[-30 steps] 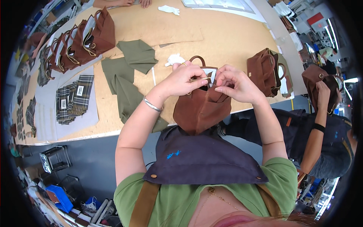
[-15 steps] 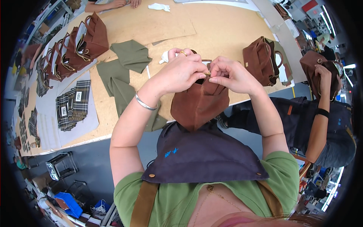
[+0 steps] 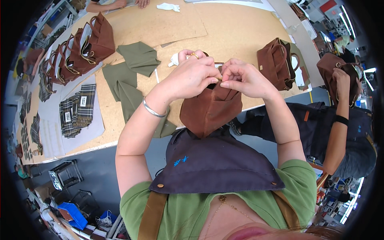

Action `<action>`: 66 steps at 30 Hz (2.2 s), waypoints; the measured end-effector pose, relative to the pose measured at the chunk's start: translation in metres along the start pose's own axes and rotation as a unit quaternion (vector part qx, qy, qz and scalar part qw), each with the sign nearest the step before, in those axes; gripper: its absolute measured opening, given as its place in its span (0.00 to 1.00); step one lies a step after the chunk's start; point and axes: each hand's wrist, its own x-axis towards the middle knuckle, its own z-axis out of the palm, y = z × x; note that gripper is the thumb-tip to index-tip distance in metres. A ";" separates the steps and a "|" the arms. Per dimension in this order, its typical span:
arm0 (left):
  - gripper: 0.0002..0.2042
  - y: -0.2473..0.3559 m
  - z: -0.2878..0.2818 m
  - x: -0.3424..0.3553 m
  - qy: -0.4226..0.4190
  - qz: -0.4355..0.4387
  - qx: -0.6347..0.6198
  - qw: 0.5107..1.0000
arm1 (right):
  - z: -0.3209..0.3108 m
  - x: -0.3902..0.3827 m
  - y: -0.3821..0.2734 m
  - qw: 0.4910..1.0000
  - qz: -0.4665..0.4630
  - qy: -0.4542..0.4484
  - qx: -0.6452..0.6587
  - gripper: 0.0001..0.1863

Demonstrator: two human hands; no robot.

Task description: The person is inspecting and finishing brown leather bags, checking the internal lining and hardware.

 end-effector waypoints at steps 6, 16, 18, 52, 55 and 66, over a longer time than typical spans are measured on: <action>0.02 0.000 0.000 0.000 0.003 -0.004 -0.011 1.000 | 0.000 0.002 -0.001 0.999 0.037 -0.012 -0.017 0.08; 0.03 -0.001 0.005 -0.002 0.018 -0.001 -0.024 1.000 | 0.002 0.003 0.008 0.997 0.053 -0.014 0.051 0.08; 0.03 0.001 0.005 -0.002 0.009 -0.021 -0.041 0.999 | 0.003 0.003 0.010 0.996 0.076 -0.014 0.052 0.08; 0.07 0.039 0.084 -0.026 0.287 -0.203 -0.178 0.919 | -0.003 -0.002 -0.006 0.978 0.120 -0.016 0.167 0.20; 0.07 0.039 0.083 -0.028 0.282 -0.206 -0.169 0.922 | -0.003 0.003 -0.010 0.982 0.122 -0.051 0.138 0.21; 0.03 0.041 0.086 -0.029 0.359 -0.172 -0.068 0.915 | 0.006 0.011 0.001 0.980 0.139 -0.027 0.141 0.18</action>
